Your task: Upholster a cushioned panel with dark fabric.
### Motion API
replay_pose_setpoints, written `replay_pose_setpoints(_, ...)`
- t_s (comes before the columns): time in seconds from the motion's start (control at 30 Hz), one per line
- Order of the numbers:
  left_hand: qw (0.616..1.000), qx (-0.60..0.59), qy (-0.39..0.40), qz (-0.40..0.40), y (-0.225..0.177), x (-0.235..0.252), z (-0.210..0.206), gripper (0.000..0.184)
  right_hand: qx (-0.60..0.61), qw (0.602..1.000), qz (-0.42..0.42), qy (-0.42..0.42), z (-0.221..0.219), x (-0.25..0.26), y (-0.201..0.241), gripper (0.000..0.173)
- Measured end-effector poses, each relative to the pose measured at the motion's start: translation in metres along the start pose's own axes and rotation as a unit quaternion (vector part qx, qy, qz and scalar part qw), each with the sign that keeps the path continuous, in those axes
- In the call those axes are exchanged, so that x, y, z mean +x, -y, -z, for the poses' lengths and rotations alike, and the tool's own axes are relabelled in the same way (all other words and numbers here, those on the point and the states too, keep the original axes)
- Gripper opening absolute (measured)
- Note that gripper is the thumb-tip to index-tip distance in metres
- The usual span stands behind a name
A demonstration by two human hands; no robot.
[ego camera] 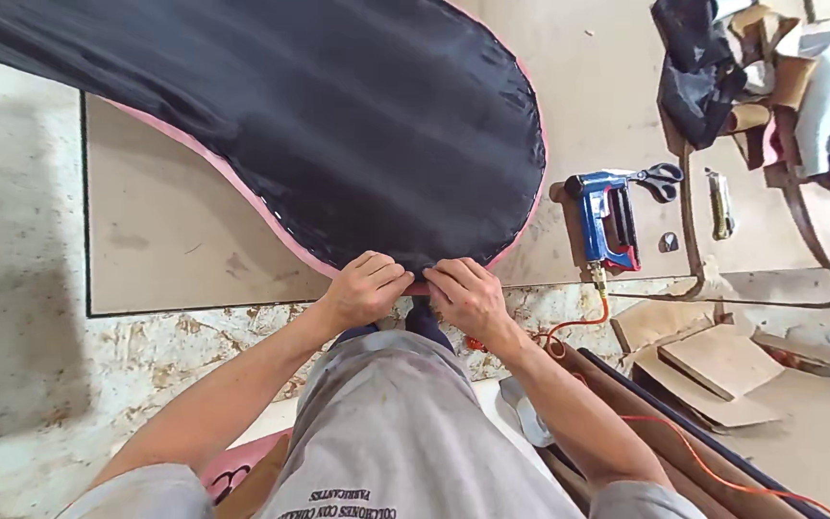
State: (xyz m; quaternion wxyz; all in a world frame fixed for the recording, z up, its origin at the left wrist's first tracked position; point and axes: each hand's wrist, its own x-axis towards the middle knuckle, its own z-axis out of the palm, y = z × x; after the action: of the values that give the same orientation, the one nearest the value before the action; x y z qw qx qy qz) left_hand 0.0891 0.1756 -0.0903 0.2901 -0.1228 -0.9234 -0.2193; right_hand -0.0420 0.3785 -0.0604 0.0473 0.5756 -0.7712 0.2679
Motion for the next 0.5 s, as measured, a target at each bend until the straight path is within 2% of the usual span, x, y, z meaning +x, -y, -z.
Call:
replay_pose_setpoints(0.1, 0.999, -0.022, 0.039, 0.015, 0.001, 0.004, 0.002, 0.025, -0.014, 1.000, 0.003, -0.024, -0.009, -0.007, 0.002, 0.017)
replay_pose_setpoints(0.3, 0.995, -0.062, 0.082, -0.016, 0.011, 0.010, 0.009, 0.018, -0.007, 0.998, -0.053, -0.041, -0.012, -0.013, 0.009, 0.020)
replay_pose_setpoints(0.4, 0.988, -0.095, 0.114, 0.052, 0.011, 0.012, 0.013, 0.023, 0.003, 0.996, -0.063, -0.056, -0.017, -0.011, 0.006, 0.018)
replay_pose_setpoints(0.5, 0.963, -0.145, 0.144, 0.173, 0.010, 0.023, 0.021, 0.020, 0.035, 0.993, -0.096, -0.066, -0.020, -0.007, 0.004, 0.018)
